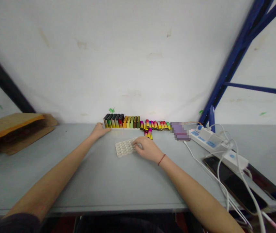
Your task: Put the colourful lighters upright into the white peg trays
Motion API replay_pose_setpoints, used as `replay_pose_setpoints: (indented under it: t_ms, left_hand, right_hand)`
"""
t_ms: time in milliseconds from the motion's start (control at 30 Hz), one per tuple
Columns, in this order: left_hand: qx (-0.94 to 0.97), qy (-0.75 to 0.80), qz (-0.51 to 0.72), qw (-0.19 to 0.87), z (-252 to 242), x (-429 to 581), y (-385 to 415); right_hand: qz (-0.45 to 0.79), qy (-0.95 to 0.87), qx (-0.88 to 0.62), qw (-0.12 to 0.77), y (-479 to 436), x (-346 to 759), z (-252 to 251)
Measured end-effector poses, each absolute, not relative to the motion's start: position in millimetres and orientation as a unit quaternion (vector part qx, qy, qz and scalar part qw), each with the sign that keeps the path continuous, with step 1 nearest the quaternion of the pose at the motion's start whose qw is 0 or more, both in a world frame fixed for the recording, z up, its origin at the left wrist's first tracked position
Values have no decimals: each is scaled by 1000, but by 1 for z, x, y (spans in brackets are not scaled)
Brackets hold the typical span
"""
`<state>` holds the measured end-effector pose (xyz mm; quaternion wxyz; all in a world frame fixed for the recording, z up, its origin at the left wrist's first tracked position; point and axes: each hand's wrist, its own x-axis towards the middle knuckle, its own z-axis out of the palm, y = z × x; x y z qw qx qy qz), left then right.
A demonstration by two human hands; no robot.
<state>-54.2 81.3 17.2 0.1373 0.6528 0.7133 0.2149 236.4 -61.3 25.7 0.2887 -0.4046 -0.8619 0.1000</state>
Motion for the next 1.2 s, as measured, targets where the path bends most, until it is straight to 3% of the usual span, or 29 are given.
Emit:
replay_pose_setpoints:
  t_ms: [167,267,367,567,700,867,1200]
  left_hand:
    - [706,664,191,158,31,-31,47]
    - [840,499,87,197,39,-16,21]
    - [879,439,37,184,40,-1,-2]
    - [920,369,49,120,22,27,-21]
    - [943,294,72,135,17,23,-16]
    - [935,323,50,138,23,3,-8]
    - [948,278,99,115,3,26,-16]
  right_hand:
    - [-35,-765,-572,294,-34,266,16]
    - [-19,-769,-585,259,-24,275,9]
    - [8,-767,-588,259,-18,276,1]
    - [38,-706,-614,351,-2,282,-12]
    - [196,-593,-623,471,8,296,-13]
    - [417,-524,-539,511,5,305,-6]
    - [582,-412,-376,592,-16,273,9]
